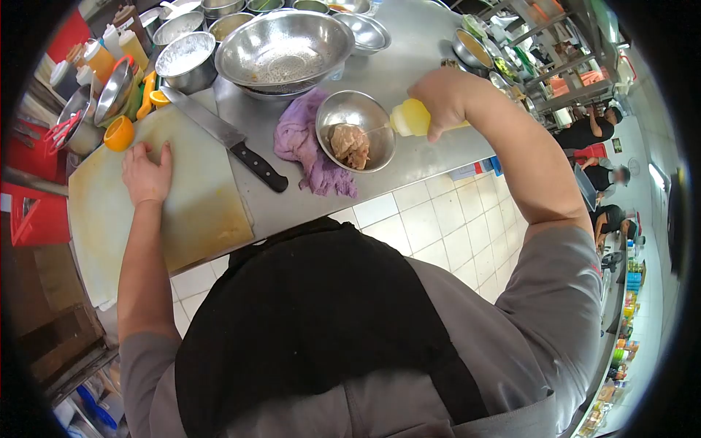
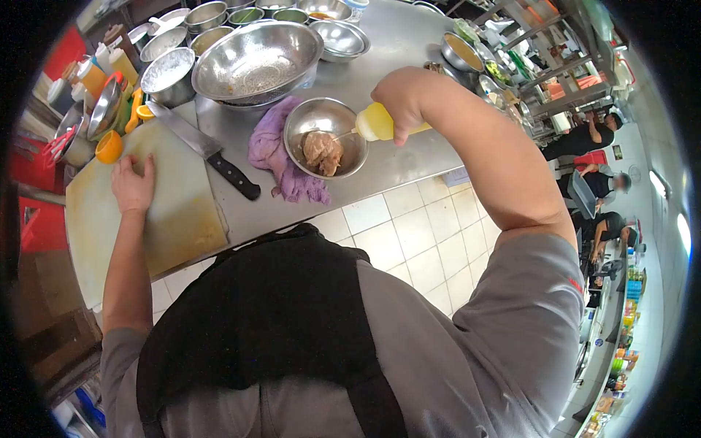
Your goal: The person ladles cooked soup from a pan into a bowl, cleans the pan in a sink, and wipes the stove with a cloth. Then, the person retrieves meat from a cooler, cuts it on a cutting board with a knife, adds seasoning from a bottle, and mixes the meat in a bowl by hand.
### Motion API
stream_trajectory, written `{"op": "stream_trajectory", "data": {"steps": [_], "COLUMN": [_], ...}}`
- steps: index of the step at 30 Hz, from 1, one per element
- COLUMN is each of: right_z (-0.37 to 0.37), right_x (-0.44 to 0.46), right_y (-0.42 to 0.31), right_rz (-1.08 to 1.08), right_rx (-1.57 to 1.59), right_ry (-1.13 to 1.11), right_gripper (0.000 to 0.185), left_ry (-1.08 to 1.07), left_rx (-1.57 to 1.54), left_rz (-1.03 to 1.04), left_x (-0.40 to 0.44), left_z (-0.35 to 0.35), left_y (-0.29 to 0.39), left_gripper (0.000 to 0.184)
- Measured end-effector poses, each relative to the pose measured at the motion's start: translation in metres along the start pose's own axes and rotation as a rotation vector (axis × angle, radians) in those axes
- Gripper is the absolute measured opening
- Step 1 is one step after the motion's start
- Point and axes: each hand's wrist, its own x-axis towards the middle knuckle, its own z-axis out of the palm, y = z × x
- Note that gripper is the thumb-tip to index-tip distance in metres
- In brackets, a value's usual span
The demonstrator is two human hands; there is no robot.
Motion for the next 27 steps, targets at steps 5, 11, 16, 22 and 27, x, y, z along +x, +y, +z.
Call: {"op": "stream_trajectory", "data": {"steps": [5, 11, 16, 22, 27], "right_z": [-0.001, 0.016, 0.111, 0.141, 0.018], "right_x": [-0.004, -0.009, -0.010, 0.035, 0.083], "right_y": [0.006, 0.023, 0.034, 0.019, 0.041], "right_rz": [0.021, 0.072, -0.007, -0.235, -0.352], "right_rx": [-0.009, 0.139, 0.963, 1.852, 1.916], "right_ry": [0.033, 0.057, 0.251, 0.579, 0.845], "right_gripper": [0.059, 0.066, 0.068, 0.065, 0.043], "left_ry": [0.006, 0.066, 0.061, 0.021, 0.041], "left_rx": [-0.017, -0.038, -0.059, -0.069, -0.086], "left_rz": [0.004, 0.050, 0.050, -0.020, -0.009], "left_x": [-0.001, 0.000, 0.002, 0.003, 0.002], "left_z": [0.000, 0.000, 0.008, -0.002, -0.001], "left_y": [-0.001, -0.003, -0.008, 0.004, 0.003], "left_gripper": [0.047, 0.043, 0.042, 0.040, 0.038]}}
